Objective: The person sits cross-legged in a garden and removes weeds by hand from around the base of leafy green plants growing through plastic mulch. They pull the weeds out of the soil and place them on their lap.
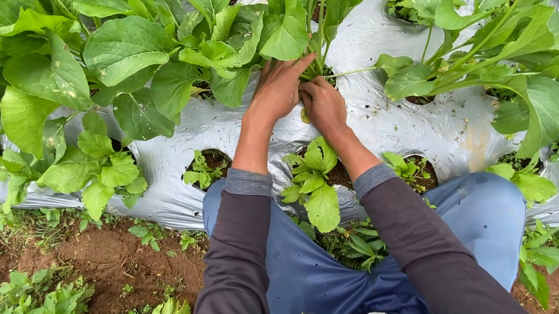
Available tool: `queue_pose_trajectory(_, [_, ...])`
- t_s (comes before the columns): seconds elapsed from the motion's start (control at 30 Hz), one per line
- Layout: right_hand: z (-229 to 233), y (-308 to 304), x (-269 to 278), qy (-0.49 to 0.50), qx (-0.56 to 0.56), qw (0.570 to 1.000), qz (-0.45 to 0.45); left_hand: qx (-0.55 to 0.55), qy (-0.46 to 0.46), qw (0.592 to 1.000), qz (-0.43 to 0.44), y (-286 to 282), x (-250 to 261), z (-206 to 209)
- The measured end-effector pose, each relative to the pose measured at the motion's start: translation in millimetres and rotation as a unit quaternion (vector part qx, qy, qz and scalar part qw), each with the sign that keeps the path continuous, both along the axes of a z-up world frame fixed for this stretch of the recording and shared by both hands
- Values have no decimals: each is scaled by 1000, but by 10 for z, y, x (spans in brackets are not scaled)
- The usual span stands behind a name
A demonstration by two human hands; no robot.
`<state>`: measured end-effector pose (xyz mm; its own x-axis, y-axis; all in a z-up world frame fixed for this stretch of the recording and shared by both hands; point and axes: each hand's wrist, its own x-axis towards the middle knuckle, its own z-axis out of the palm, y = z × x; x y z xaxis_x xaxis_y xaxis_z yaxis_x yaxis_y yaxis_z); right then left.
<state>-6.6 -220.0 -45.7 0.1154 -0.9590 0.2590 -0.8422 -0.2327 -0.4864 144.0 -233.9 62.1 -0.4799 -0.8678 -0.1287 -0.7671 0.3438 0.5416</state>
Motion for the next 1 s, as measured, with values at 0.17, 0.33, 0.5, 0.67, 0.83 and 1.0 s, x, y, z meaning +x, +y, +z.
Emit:
queue_pose_trajectory(0.17, [-50, 47, -72, -128, -35, 991, 5, -10, 19, 1000, 0, 61, -3, 119])
queue_pose_trajectory(0.33, [-121, 42, -204, -199, -106, 973, -51, 2, 25, 1000, 0, 121, -9, 196])
queue_pose_trajectory(0.5, [-170, 33, -202, -152, -126, 980, -12, -30, 27, 999, -14, 77, 1, 85])
queue_pose_trajectory(0.67, [-177, 36, -150, 48, -118, 992, 17, -22, 34, 999, -8, 95, 10, 114])
queue_pose_trajectory(0.83, [-186, -96, -134, 218, -71, 973, 4, -40, 15, 999, -12, 37, 17, -1])
queue_pose_trajectory(1.0, [-380, -257, -264, 293, -146, 945, 25, -11, 27, 1000, 3, 83, 20, 151])
